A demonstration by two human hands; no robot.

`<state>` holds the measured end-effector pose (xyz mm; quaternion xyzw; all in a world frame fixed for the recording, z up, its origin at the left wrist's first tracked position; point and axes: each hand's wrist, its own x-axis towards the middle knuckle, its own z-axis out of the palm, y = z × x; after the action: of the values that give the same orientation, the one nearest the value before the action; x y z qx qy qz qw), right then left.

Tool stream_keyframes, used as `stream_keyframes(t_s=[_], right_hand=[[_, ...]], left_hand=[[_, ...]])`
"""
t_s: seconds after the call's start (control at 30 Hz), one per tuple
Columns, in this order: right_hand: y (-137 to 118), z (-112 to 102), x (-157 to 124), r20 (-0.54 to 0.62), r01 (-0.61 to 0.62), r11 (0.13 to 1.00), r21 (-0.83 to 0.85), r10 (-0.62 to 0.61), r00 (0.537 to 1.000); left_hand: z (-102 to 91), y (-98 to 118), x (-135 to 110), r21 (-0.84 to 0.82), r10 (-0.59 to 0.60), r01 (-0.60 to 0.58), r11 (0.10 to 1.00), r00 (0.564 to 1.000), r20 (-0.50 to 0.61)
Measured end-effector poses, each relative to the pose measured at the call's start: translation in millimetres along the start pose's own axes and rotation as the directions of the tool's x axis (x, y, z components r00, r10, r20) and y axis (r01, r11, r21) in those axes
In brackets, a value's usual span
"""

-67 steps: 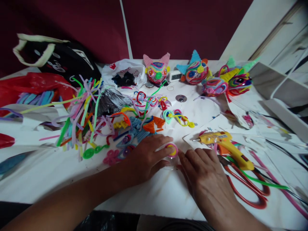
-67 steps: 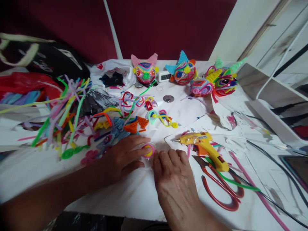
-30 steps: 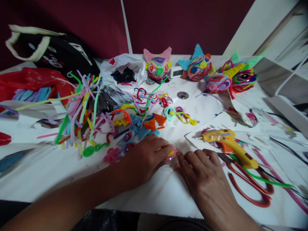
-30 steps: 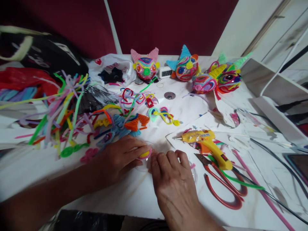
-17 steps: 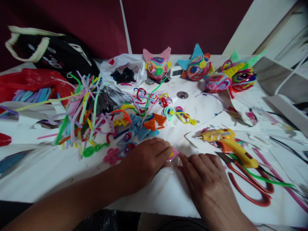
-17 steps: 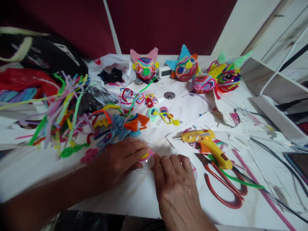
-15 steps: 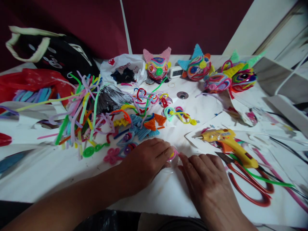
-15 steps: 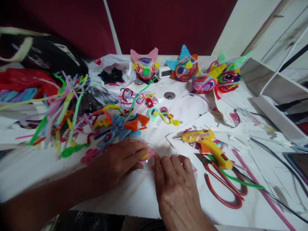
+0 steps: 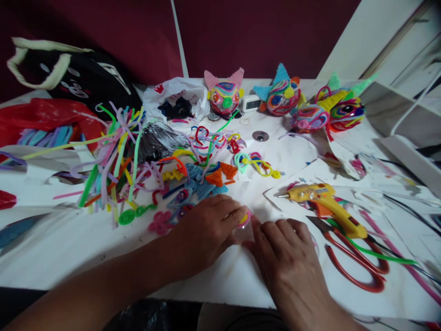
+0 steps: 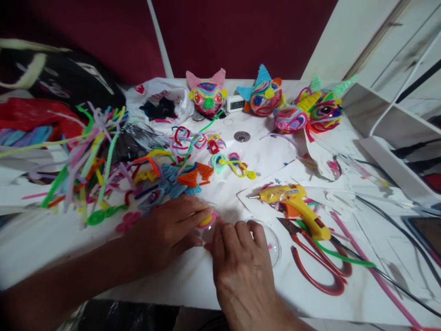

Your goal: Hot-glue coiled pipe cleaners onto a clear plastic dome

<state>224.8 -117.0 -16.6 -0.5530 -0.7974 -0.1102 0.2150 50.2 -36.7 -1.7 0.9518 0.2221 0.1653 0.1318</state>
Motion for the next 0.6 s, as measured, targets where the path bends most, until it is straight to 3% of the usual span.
stream_keyframes(t_s=[0.13, 0.27, 0.4, 0.53, 0.6], right_hand=[[6.6, 1.8, 7.6, 0.059, 0.024, 0.998, -0.061, -0.021, 0.998], [7.3, 3.1, 9.2, 0.093, 0.052, 0.993, -0.103, -0.043, 0.995], [12.0, -3.4, 1.6, 0.055, 0.035, 0.993, -0.109, -0.03, 0.998], [38.6, -21.6, -15.8, -0.03, 0.093, 0.993, -0.079, -0.095, 0.995], [58.8, -32.4, -26.3, -0.052, -0.018, 0.992, -0.123, 0.011, 0.999]], left_hand=[[5.8, -1.3, 0.6, 0.087, -0.021, 0.028, 0.996, 0.996, -0.081], [9.7, -1.9, 1.1, 0.113, -0.042, 0.052, 0.992, 0.995, -0.093], [9.2, -0.9, 1.8, 0.137, -0.02, 0.037, 0.99, 0.992, -0.127], [8.9, -1.6, 2.6, 0.148, -0.005, 0.029, 0.989, 0.986, -0.165], [10.1, -3.1, 2.6, 0.147, -0.003, 0.027, 0.989, 0.986, -0.167]])
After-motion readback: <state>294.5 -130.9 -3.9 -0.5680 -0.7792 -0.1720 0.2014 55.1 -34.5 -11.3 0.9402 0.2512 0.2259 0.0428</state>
